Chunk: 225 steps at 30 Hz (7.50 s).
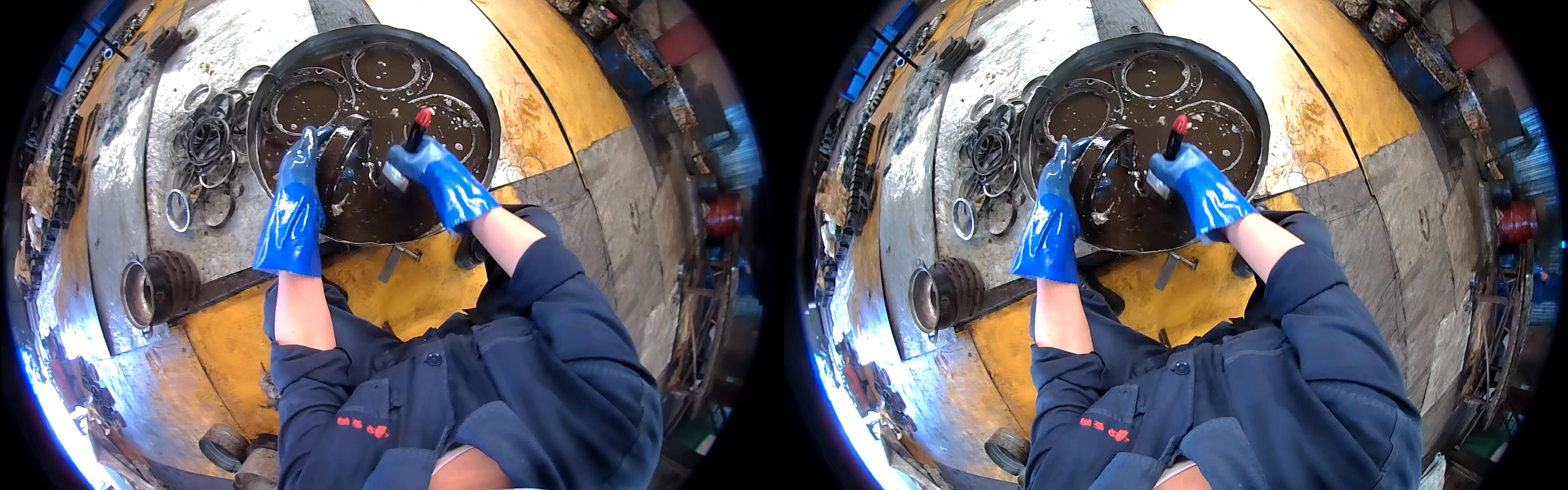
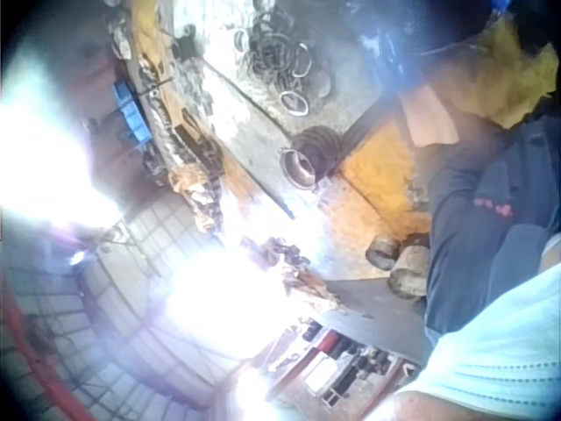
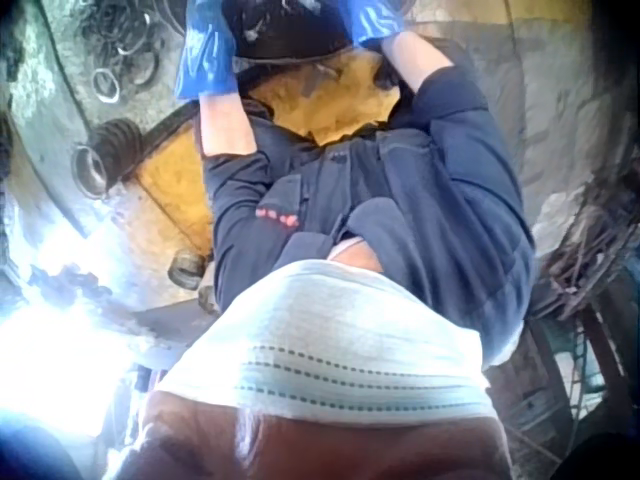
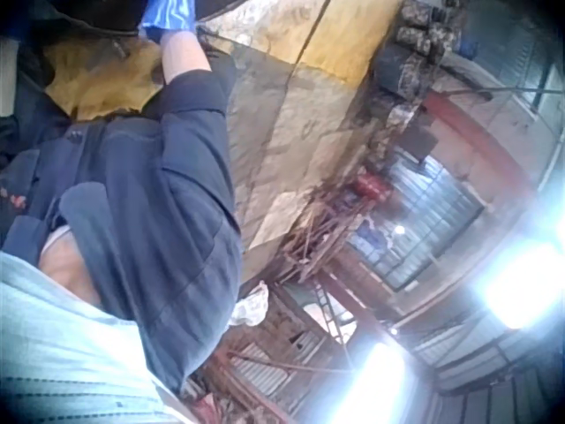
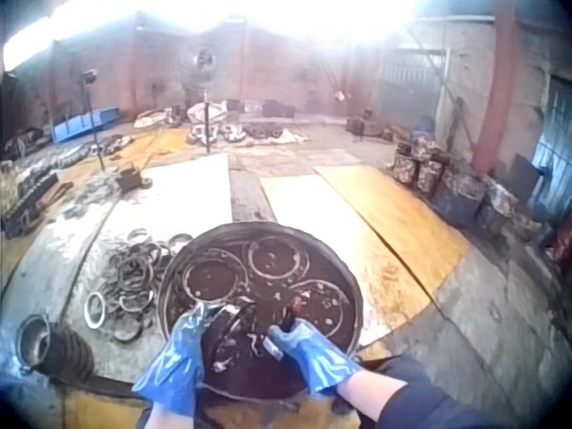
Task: The person cleans mechanical rings and components using a brush inside a basin of dark fluid, then removes them and places them onto the workshop floor.
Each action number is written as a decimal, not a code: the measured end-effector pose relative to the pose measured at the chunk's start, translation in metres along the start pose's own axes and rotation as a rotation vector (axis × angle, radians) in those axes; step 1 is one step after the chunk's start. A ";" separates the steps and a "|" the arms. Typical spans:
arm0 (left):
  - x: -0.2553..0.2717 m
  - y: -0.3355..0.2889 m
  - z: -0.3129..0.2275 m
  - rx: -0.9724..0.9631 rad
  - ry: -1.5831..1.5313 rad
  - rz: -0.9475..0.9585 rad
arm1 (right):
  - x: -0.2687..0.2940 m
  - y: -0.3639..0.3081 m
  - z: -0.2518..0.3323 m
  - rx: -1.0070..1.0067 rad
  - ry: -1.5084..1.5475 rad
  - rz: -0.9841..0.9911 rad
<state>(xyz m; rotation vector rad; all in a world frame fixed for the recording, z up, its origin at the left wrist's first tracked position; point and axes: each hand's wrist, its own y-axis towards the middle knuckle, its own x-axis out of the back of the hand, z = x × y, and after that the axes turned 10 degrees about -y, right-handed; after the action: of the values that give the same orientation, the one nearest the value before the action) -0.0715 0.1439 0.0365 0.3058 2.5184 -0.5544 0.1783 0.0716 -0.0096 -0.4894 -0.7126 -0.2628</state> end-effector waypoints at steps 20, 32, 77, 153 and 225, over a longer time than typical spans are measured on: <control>0.004 0.014 -0.003 -0.052 0.097 0.093 | 0.058 -0.031 0.121 0.256 0.166 0.091; -0.002 0.008 0.000 -0.071 0.167 0.134 | 0.085 0.002 0.036 0.261 0.613 -0.060; -0.001 0.051 -0.045 0.079 1.371 0.492 | 0.076 -0.003 0.036 0.447 0.264 0.043; -0.021 0.033 -0.019 -0.024 1.363 0.181 | 0.105 -0.028 0.037 0.150 0.521 0.156; 0.024 0.061 -0.020 0.020 1.142 0.256 | 0.096 -0.032 0.040 0.521 0.383 0.111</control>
<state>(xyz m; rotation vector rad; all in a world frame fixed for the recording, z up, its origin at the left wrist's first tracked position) -0.0808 0.2098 0.0185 1.2133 3.4353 -0.3282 0.2134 0.0582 0.0926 0.0233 -0.3548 -0.0551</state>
